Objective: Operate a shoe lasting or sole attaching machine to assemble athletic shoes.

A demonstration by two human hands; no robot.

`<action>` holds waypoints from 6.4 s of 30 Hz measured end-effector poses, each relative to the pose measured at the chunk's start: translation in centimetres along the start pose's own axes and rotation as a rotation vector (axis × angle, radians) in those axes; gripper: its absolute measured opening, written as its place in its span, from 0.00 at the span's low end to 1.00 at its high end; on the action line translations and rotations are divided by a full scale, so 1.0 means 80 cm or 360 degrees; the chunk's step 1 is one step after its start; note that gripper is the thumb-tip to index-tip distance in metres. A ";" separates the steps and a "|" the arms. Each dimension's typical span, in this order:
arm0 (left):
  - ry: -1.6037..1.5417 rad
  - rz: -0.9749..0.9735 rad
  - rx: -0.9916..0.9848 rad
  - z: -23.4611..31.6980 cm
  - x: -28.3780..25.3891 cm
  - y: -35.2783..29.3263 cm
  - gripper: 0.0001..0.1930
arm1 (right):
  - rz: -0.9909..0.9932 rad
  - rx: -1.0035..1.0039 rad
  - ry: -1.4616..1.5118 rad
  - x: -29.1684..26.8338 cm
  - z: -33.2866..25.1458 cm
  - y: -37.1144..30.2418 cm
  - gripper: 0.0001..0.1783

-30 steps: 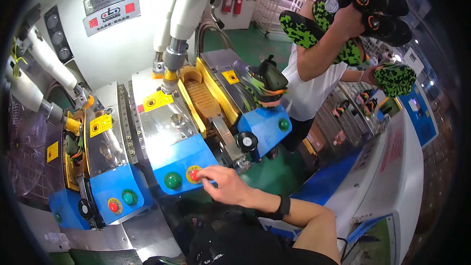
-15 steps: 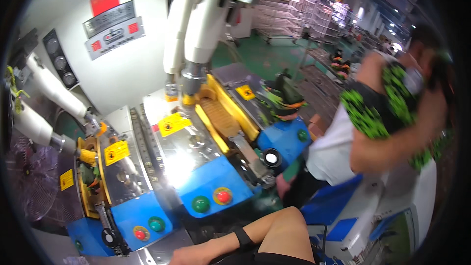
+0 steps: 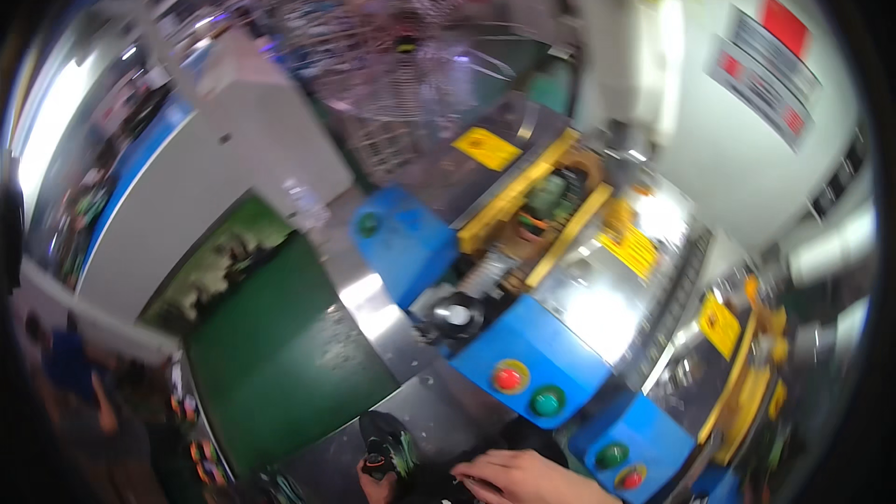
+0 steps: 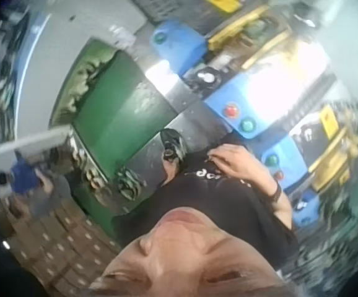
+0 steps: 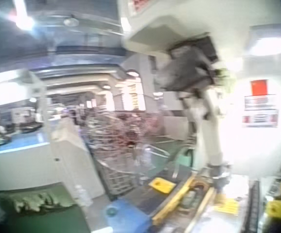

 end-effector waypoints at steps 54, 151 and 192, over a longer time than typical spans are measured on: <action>0.1025 -0.2193 0.1371 0.213 0.146 -0.111 0.18 | 0.1895 0.2032 -0.1432 -0.077 0.081 -0.493 0.27; 0.0437 -0.1766 0.0557 0.157 0.192 -0.190 0.19 | 0.2190 0.1567 -0.0617 -0.277 0.128 -0.479 0.27; 0.0255 -0.1706 0.1241 0.270 0.214 -0.162 0.16 | 0.1140 0.1067 -0.1289 -0.098 0.063 -0.477 0.19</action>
Point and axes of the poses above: each hand's wrist, its own y-axis towards the middle knuckle, its own x-axis out of the palm, z = x × y, the point moved 3 cm from there along y, towards the middle knuckle, and after that the axes turned 6 degrees about -x, right-handed, at the moved point
